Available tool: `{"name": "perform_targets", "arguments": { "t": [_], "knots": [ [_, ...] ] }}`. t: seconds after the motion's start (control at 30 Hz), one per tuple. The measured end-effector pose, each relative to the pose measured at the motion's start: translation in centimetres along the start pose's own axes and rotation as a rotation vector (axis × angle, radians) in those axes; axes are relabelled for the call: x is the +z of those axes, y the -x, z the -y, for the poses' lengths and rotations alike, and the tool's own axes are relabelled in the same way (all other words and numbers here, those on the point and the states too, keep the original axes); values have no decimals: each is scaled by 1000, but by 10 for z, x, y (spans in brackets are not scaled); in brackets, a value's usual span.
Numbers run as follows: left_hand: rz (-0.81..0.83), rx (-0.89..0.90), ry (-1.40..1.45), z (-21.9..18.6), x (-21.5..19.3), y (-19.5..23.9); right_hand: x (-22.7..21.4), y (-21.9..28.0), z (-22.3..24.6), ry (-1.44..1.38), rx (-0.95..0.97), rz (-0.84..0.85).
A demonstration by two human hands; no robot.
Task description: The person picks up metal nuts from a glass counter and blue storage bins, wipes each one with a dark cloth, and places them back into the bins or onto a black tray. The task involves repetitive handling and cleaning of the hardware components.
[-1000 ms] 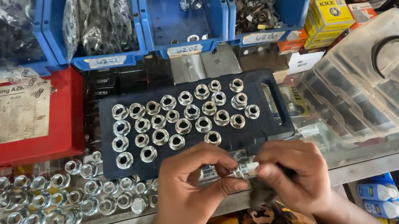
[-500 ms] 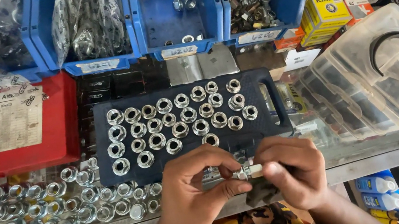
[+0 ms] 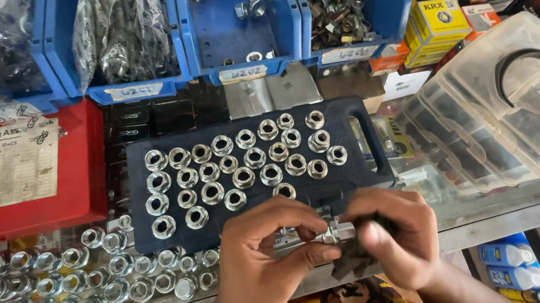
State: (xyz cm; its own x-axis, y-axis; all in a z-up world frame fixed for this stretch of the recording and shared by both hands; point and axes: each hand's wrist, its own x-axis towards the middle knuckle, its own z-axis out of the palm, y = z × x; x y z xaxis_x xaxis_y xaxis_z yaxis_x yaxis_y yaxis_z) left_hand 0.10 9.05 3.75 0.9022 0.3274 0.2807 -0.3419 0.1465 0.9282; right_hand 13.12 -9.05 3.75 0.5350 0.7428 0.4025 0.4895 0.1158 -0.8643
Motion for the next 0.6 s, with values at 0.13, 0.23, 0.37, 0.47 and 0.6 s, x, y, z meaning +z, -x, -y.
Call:
{"name": "perform_targets", "arguments": {
  "t": [0.13,0.23,0.37,0.47,0.6],
  "knots": [
    [5,-21,24,-2,0,-1,5,2,2,79,-38,-30],
    [11,-16,9,-2,-1,-1,3,17,-16,-44,75,-36],
    [6,-23,1,-3,-2,-1,7,8,-2,104,-60,-42],
    [18,-6,-18,-3,-3,-2,8,10,-7,3,13,-29],
    [23,18,-29,-2,-2,-3,6,11,-8,161,-7,-65]
  ]
}}
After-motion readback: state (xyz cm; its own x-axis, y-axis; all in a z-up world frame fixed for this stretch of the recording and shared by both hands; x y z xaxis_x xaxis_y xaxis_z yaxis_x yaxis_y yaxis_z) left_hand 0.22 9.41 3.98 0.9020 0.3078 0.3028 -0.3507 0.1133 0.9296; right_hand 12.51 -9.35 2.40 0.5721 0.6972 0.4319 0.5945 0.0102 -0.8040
